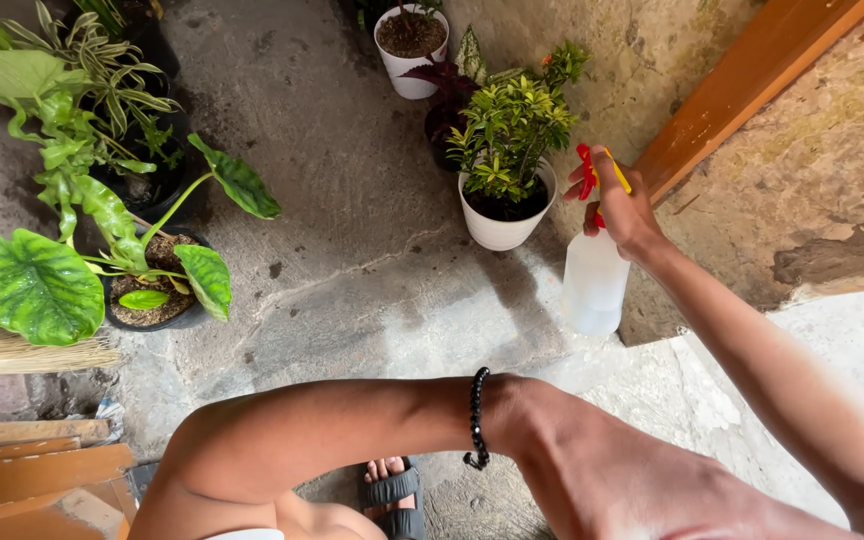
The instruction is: Using a spray bottle to mist and water a variety of potted plants arranged along a wall.
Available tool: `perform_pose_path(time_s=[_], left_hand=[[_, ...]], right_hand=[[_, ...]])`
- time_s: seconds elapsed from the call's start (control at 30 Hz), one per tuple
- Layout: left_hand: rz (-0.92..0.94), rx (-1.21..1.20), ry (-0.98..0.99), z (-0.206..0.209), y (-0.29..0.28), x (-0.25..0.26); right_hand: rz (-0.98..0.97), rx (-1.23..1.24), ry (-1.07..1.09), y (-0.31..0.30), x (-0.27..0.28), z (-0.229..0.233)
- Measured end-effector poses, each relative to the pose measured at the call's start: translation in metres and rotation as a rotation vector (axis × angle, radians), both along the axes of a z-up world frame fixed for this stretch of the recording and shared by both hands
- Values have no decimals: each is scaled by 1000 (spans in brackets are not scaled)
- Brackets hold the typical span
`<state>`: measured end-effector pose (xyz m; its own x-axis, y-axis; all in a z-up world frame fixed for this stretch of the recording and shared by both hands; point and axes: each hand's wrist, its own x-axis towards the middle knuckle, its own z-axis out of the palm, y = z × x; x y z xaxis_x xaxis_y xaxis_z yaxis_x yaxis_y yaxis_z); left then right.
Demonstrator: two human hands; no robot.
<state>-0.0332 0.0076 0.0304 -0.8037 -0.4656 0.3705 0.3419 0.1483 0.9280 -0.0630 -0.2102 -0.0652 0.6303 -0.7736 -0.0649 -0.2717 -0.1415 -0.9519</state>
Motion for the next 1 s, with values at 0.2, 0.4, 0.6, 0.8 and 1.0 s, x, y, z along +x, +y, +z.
perform_pose_path(time_s=[0.2, 0.4, 0.6, 0.8, 1.0], left_hand=[[2, -27, 5, 11, -1, -20], [12, -56, 12, 12, -2, -22], [19, -98, 10, 15, -6, -23], [265, 0, -494, -65, -64, 29], [441, 375, -1014, -183, -92, 133]], right_hand=[[8, -15, 19, 7, 0, 10], [-9, -28, 25, -4, 2, -5], [2, 5, 191, 17, 5, 32], [-5, -25, 19, -1, 2, -3], [-4, -11, 69, 12, 0, 13]])
